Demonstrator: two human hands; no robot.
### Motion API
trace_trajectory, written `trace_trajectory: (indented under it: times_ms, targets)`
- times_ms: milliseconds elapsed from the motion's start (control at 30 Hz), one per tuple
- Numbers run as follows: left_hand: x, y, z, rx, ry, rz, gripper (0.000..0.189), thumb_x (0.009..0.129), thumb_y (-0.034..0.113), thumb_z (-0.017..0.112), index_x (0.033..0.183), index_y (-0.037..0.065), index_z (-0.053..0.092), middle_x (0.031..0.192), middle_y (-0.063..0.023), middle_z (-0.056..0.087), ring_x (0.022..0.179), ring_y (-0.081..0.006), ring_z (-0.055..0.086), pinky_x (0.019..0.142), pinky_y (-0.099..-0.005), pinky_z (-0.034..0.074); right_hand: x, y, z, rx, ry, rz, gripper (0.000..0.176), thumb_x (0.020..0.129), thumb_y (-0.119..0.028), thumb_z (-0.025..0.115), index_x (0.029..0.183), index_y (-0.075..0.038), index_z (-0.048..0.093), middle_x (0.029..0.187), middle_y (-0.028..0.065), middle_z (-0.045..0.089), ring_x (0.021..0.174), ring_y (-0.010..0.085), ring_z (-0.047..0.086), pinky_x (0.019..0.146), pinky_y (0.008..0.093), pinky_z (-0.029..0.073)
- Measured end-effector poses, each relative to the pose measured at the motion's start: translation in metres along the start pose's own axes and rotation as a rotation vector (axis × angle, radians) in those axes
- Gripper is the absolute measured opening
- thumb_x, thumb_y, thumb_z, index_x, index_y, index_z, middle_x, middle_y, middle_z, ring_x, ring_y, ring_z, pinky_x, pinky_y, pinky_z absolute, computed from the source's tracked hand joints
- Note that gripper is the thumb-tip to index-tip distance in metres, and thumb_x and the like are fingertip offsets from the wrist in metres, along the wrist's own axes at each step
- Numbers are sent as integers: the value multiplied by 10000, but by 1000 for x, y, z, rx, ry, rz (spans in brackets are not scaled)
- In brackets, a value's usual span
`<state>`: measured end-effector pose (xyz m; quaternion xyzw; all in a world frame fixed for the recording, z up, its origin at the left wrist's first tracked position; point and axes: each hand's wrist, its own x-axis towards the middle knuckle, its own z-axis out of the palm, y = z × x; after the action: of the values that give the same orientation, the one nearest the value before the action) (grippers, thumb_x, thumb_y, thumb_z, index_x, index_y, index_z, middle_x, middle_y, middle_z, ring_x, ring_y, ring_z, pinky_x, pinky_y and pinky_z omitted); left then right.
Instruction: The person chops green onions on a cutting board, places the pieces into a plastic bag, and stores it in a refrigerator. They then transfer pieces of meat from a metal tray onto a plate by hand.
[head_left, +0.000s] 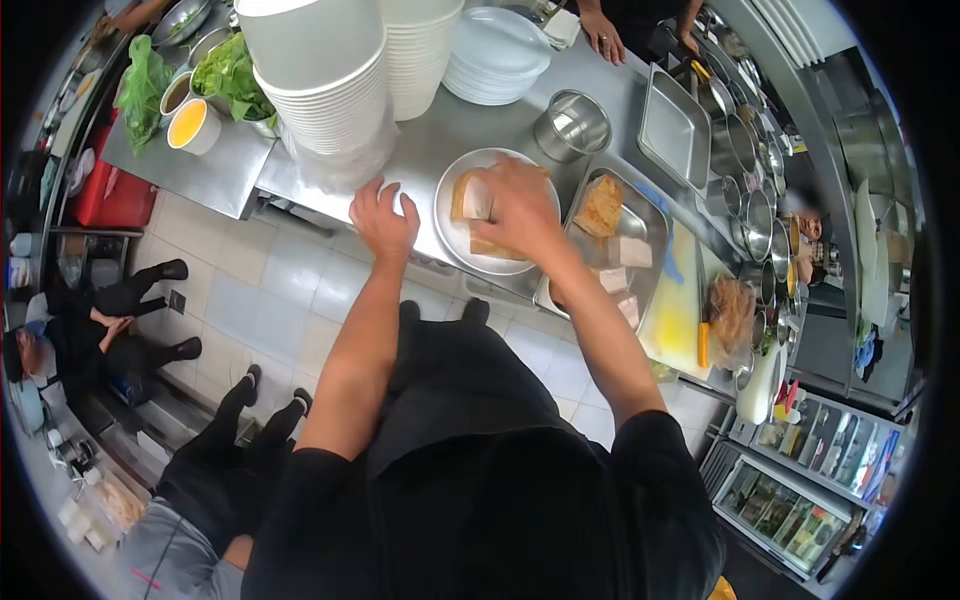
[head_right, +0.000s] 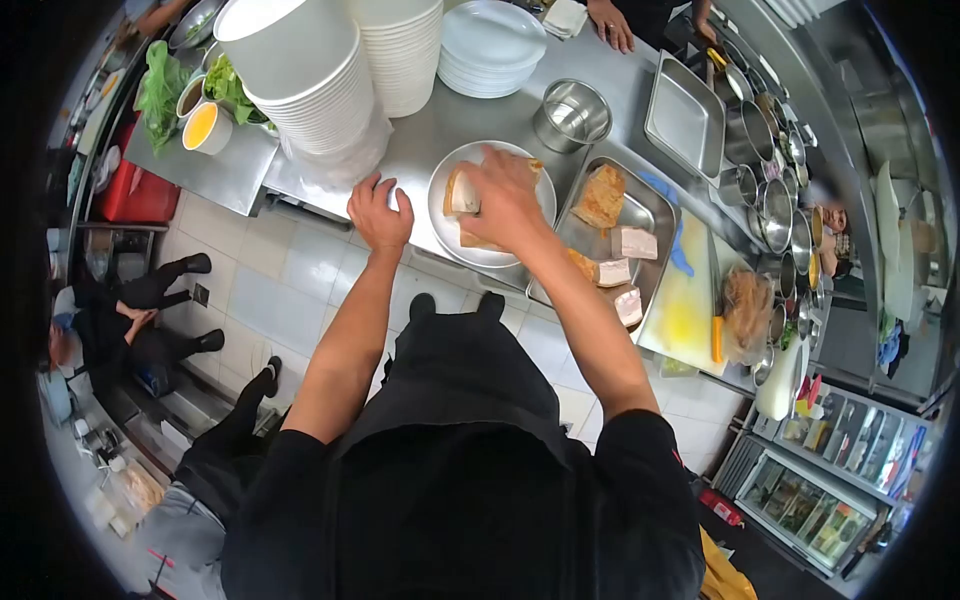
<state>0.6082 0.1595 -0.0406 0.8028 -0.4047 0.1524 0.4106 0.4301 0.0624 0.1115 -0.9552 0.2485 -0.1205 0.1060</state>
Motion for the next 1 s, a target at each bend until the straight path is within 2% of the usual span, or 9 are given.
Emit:
trace_trajectory:
  times_ms: [100, 300, 533, 700, 767, 833, 867, 900, 1000]
  targets:
    - [-1, -1, 2, 5, 7, 7, 186, 757, 193, 658, 929, 129, 692, 1131, -63, 599, 1098, -284, 537, 959, -450, 373, -53, 17, -24, 32, 241, 244, 559, 690, -217, 774, 1186, -23, 603, 1291, 217, 556, 1176, 400, 524, 1047, 481, 379]
    - [1, 5, -1, 29, -43, 35, 199, 733, 167, 667, 921, 104, 686, 1135, -91, 601, 1097, -302, 535, 940, -468, 385, -180, 53, -26, 86, 255, 661, 454, 742, -172, 730, 1153, -11, 622, 1226, 230, 594, 1116, 389, 558, 993, 473, 410]
    - [-6, 3, 1, 87, -71, 97, 226, 777, 196, 636, 975, 100, 687, 1180, -128, 609, 1140, -333, 529, 992, -474, 375, -234, 37, 11, 10, 349, 476, 251, 700, -119, 730, 928, -31, 669, 1099, 172, 611, 1085, 356, 550, 944, 505, 389]
    - [-2, -20, 7, -64, -202, 115, 231, 823, 224, 634, 960, 45, 682, 1156, -205, 611, 1151, -359, 530, 992, -461, 399, -256, 15, 20, 76, 577, 572, 290, 765, -132, 710, 1039, -47, 672, 1172, 186, 583, 1123, 349, 533, 964, 471, 392]
    - [0, -22, 6, -93, -255, 130, 296, 877, 282, 628, 1046, 42, 663, 1108, -158, 631, 1030, -280, 595, 875, -394, 478, -268, 9, 18, 54, 587, 559, 311, 778, -141, 706, 1073, -50, 669, 1191, 181, 579, 1139, 344, 529, 971, 455, 394]
    - [2, -18, 5, -627, -595, -476, 370, 932, 361, 600, 1154, 64, 613, 1027, -80, 637, 838, -166, 608, 681, -292, 497, -277, 11, 21, 66, 533, 504, 335, 789, -154, 702, 1108, -61, 662, 1224, 166, 574, 1174, 333, 516, 979, 445, 392]
    - [3, 12, -11, -667, -785, -634, 429, 963, 416, 565, 1239, 88, 539, 953, -19, 622, 699, -85, 553, 538, -227, 433, -278, 14, 22, 84, 530, 488, 335, 789, -154, 702, 1108, -61, 662, 1224, 166, 574, 1174, 333, 516, 979, 445, 392]
    - [-1, 52, -26, -697, -833, -726, 434, 968, 418, 555, 1244, 85, 515, 906, -21, 622, 676, -94, 545, 521, -245, 430, -280, 15, 25, 77, 536, 479, 324, 792, -149, 698, 1100, -55, 662, 1216, 154, 581, 1173, 323, 520, 974, 438, 396]
    - [-13, 42, -23, -713, -827, -637, 366, 985, 250, 520, 1300, 68, 486, 965, -66, 646, 660, -103, 594, 527, -229, 476, -284, 17, 32, 107, 539, 442, 304, 795, -139, 693, 1082, -40, 664, 1200, 134, 597, 1168, 303, 531, 967, 427, 401]
